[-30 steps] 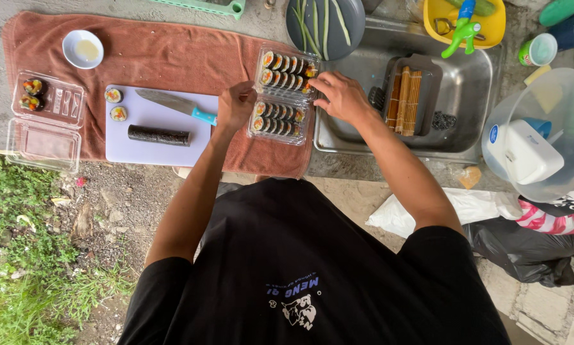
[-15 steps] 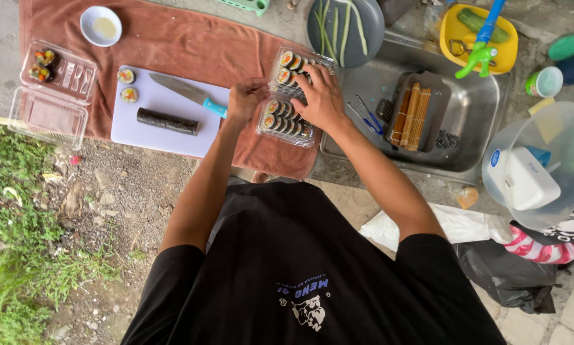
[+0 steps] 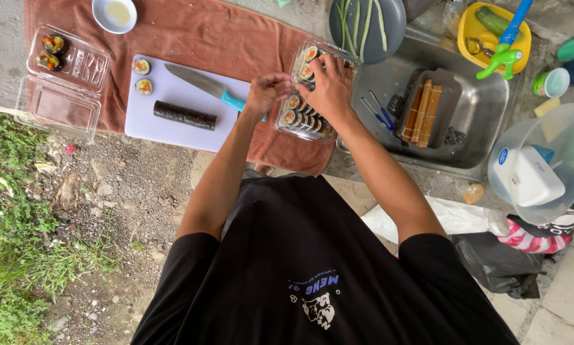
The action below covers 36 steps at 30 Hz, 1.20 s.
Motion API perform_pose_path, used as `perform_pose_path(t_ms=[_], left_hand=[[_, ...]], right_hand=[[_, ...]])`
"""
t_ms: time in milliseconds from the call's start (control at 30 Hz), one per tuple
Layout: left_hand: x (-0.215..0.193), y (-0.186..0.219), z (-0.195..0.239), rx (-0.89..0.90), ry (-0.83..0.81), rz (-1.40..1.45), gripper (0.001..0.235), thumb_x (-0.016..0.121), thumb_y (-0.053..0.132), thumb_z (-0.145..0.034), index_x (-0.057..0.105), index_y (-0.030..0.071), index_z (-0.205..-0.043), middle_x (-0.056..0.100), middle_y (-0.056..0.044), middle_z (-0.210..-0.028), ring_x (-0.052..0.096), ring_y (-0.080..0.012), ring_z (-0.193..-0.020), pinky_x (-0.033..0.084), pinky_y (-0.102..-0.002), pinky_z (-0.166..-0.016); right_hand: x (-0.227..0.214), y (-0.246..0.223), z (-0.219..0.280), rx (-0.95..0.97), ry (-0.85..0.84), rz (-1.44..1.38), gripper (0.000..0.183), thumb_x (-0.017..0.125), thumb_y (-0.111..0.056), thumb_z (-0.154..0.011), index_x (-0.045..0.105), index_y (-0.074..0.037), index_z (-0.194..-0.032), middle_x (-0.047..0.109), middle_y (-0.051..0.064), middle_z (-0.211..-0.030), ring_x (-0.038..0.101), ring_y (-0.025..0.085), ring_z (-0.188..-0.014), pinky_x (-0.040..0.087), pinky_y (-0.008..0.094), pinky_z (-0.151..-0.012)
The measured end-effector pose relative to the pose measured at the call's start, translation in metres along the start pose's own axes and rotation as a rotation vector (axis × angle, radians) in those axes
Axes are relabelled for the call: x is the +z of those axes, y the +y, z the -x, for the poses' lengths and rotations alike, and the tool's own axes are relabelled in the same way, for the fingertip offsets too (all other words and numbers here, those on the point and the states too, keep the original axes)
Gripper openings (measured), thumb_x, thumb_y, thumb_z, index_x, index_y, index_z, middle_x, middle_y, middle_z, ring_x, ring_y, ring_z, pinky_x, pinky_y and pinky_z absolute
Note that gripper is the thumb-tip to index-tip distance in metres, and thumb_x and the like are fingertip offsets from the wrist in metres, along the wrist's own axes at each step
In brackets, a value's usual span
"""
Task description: The person prepares and packs sushi rolls by slicing a sushi roll into individual pieces on a cutting board using a knife and placing them into plastic containers.
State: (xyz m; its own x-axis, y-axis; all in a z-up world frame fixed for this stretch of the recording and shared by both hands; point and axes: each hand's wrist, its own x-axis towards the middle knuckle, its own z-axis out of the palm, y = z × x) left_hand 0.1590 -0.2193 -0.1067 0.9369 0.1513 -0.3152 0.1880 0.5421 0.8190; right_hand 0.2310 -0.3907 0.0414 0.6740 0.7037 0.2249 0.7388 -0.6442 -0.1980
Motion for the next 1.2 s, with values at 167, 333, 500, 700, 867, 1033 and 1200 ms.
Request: perform_pose_path(t_ms=[167, 333, 500, 700, 867, 1033, 1200], left_hand=[[0.0, 0.001, -0.005, 0.015, -0.028, -0.012, 0.016, 0.072, 0.003, -0.095, 0.074, 0.0, -0.111, 0.074, -0.006, -0.093, 0.069, -0.0117, -0.082, 0.061, -0.026, -0.075], [-0.001, 0.013, -0.005, -0.07, -0.044, -0.075, 0.015, 0.07, 0.006, -0.096, 0.076, 0.005, -0.109, 0.074, -0.004, -0.096, 0.071, -0.0107, -0.084, 0.064, -0.025, -0.079], [-0.002, 0.011, -0.009, -0.083, -0.071, -0.036, 0.015, 0.07, 0.006, -0.095, 0.075, 0.006, -0.109, 0.076, -0.005, -0.096, 0.072, -0.0111, -0.085, 0.064, -0.025, -0.079], [-0.003, 0.004, -0.012, -0.015, -0.075, -0.084, 0.015, 0.069, 0.003, -0.096, 0.075, 0.004, -0.11, 0.075, -0.004, -0.096, 0.071, -0.0106, -0.086, 0.063, -0.025, -0.078], [-0.003, 0.006, -0.011, -0.002, -0.093, -0.119, 0.017, 0.069, 0.003, -0.097, 0.076, 0.004, -0.112, 0.076, -0.006, -0.098, 0.071, -0.0111, -0.084, 0.063, -0.026, -0.079], [-0.002, 0.005, -0.01, 0.037, -0.122, -0.101, 0.015, 0.072, 0.004, -0.095, 0.075, 0.003, -0.11, 0.076, -0.004, -0.1, 0.07, -0.0097, -0.085, 0.062, -0.025, -0.076], [-0.002, 0.003, -0.01, 0.052, -0.127, -0.066, 0.014, 0.074, 0.003, -0.094, 0.076, 0.003, -0.108, 0.076, -0.004, -0.098, 0.068, -0.0095, -0.083, 0.06, -0.024, -0.073]], right_hand=[[0.011, 0.005, -0.005, 0.047, -0.072, 0.026, 0.055, 0.094, -0.041, -0.074, 0.062, -0.012, -0.108, 0.054, 0.006, -0.114, 0.055, 0.03, -0.109, 0.047, 0.054, -0.089], [0.016, 0.006, -0.003, 0.072, -0.099, 0.034, 0.055, 0.095, -0.043, -0.075, 0.063, -0.012, -0.108, 0.054, 0.005, -0.115, 0.055, 0.028, -0.11, 0.047, 0.054, -0.094], [0.01, 0.0, -0.004, 0.066, -0.091, 0.039, 0.056, 0.095, -0.041, -0.075, 0.064, -0.012, -0.11, 0.055, 0.005, -0.115, 0.056, 0.029, -0.112, 0.047, 0.052, -0.095], [0.008, -0.002, -0.007, 0.079, -0.11, 0.037, 0.055, 0.095, -0.039, -0.075, 0.063, -0.011, -0.109, 0.055, 0.006, -0.115, 0.057, 0.029, -0.111, 0.048, 0.052, -0.095], [0.009, -0.003, -0.008, 0.081, -0.106, 0.031, 0.055, 0.096, -0.038, -0.074, 0.064, -0.011, -0.109, 0.056, 0.006, -0.116, 0.058, 0.03, -0.111, 0.049, 0.05, -0.095], [0.008, -0.002, -0.008, 0.08, -0.097, 0.01, 0.055, 0.096, -0.037, -0.073, 0.065, -0.011, -0.11, 0.057, 0.005, -0.115, 0.059, 0.029, -0.111, 0.05, 0.049, -0.095], [0.01, 0.0, -0.01, 0.094, -0.125, -0.005, 0.054, 0.096, -0.039, -0.074, 0.066, -0.01, -0.108, 0.058, 0.005, -0.113, 0.059, 0.029, -0.109, 0.05, 0.048, -0.096]])
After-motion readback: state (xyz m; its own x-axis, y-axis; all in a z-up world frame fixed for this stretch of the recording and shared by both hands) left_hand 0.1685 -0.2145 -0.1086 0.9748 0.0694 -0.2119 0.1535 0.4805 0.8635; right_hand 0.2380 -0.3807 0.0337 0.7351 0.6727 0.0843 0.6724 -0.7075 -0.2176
